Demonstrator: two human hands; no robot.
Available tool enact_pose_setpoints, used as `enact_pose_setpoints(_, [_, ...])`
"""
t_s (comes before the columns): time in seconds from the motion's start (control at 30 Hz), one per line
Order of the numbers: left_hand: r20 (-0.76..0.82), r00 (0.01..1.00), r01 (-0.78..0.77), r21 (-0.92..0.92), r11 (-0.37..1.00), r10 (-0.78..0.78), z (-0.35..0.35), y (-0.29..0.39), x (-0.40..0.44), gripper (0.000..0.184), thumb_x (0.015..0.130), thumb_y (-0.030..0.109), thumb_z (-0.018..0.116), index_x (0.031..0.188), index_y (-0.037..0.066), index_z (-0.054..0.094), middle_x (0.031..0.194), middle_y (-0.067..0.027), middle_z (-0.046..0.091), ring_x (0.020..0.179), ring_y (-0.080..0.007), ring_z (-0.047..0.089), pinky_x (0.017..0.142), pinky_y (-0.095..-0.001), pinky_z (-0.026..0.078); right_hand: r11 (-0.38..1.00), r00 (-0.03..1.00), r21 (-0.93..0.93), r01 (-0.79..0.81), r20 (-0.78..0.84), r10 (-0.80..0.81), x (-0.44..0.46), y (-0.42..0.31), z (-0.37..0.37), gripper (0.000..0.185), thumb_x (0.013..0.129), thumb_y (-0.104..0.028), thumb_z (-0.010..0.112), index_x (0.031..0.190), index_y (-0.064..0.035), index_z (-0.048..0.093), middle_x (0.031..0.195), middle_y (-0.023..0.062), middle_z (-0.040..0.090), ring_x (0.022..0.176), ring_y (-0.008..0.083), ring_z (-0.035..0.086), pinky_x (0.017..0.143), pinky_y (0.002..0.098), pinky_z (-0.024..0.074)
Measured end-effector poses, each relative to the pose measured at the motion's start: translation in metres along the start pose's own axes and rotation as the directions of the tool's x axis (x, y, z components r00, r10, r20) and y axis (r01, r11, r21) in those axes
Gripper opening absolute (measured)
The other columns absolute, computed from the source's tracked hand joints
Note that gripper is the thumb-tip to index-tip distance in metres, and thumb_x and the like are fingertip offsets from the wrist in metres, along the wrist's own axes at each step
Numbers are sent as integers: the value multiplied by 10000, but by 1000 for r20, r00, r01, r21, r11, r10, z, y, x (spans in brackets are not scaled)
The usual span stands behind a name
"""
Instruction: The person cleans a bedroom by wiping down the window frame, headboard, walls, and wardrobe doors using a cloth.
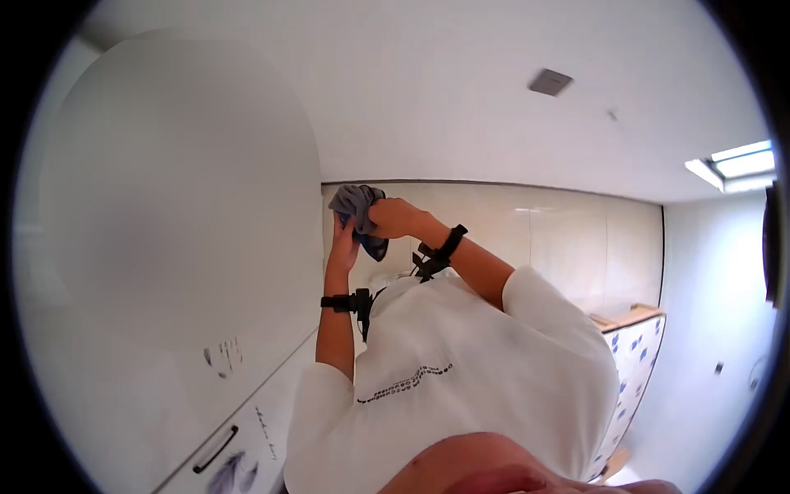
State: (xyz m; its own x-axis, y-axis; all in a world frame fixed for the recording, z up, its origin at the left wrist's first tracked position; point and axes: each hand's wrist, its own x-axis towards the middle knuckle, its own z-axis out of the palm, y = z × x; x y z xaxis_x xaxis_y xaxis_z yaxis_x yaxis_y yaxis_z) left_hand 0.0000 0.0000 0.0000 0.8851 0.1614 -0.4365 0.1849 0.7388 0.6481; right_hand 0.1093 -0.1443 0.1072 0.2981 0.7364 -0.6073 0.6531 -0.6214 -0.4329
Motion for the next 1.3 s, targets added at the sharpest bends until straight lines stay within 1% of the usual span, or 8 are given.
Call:
enact_pose_setpoints(0.07, [-2, 987, -160, 175, 971, 163, 11, 27, 24, 799, 847, 145, 737, 1495, 131, 269, 1392, -96, 462, 1245, -213, 470, 1019, -339, 413, 990, 971, 113, 84, -234, -56, -22, 1, -9, 411, 901, -426, 592, 1077, -59, 653, 1096, 133, 662, 998, 325, 625, 834, 439, 500])
enact_pose_setpoints(0.2, [216, 769, -608, 535, 586, 601, 140, 20, 114, 643, 792, 48, 743, 1327, 18, 388, 1235, -125, 520, 1141, -181, 509, 975, -325, 423, 913, 424, -16, 407, -882, -204, -192, 69, -60, 208, 861, -180, 661, 1029, -58, 658, 1051, 100, 655, 974, 285, 624, 791, 403, 510])
enact_pose_setpoints(0.33, [512, 303, -851, 525, -14, 804, 262, 82, 146, 469, 785, 35, 658, 1189, 4, 420, 1093, -136, 528, 1024, -214, 525, 941, -350, 419, 945, -286, -325, 44, -910, -300, -359, 65, -85, 318, 716, -63, 765, 1020, -124, 691, 1041, 48, 687, 943, 281, 662, 821, 392, 516])
enact_pose_setpoints(0.4, [616, 84, -812, 497, -304, 783, 327, 108, 139, 452, 815, 8, 621, 1206, -5, 394, 1116, -176, 519, 1013, -264, 562, 919, -372, 448, 710, -101, -569, -414, -747, -657, -443, 86, -68, 209, 956, -182, 359, 1068, -90, 510, 1150, 162, 524, 1045, 348, 587, 842, 601, 519])
enact_pose_setpoints(0.57, [698, -103, -745, 418, -519, 709, 445, 122, 171, 356, 860, 12, 612, 1126, -44, 382, 1122, -213, 501, 963, -317, 591, 881, -389, 483, 382, -142, -444, -810, -483, -864, -559, 131, -36, 204, 961, -209, 305, 1068, -152, 469, 1159, 127, 443, 1113, 308, 506, 845, 513, 556])
enact_pose_setpoints(0.7, [714, -216, -698, 364, -617, 666, 498, 93, 178, 350, 855, 9, 615, 1104, -88, 390, 1113, -230, 492, 1007, -317, 549, 929, -400, 446, 460, -271, -330, -824, -483, -832, -590, 110, -24, 161, 956, -235, 370, 1070, -201, 479, 1186, 58, 439, 1133, 227, 488, 848, 453, 553])
enact_pose_setpoints(0.9, [922, -163, -749, 117, -652, 352, 560, -4, 224, 498, 739, 13, 673, 1189, 21, 461, 1209, -198, 483, 1242, -437, 419, 1068, -593, 279, 619, -609, -5, -786, -167, -775, -565, 175, -52, 155, 915, -217, 605, 1035, -281, 532, 1129, -69, 555, 1037, 130, 547, 809, 341, 517])
enact_pose_setpoints(1.3, [995, 58, -899, 90, -429, 87, 561, -139, 257, 553, 685, 35, 739, 1179, 122, 507, 1223, -99, 563, 1379, -307, 375, 1085, -528, 324, 690, -611, -210, -693, -337, -716, -535, 181, -130, 132, 901, -52, 606, 1011, -120, 577, 1095, 19, 590, 1023, 147, 585, 876, 282, 529])
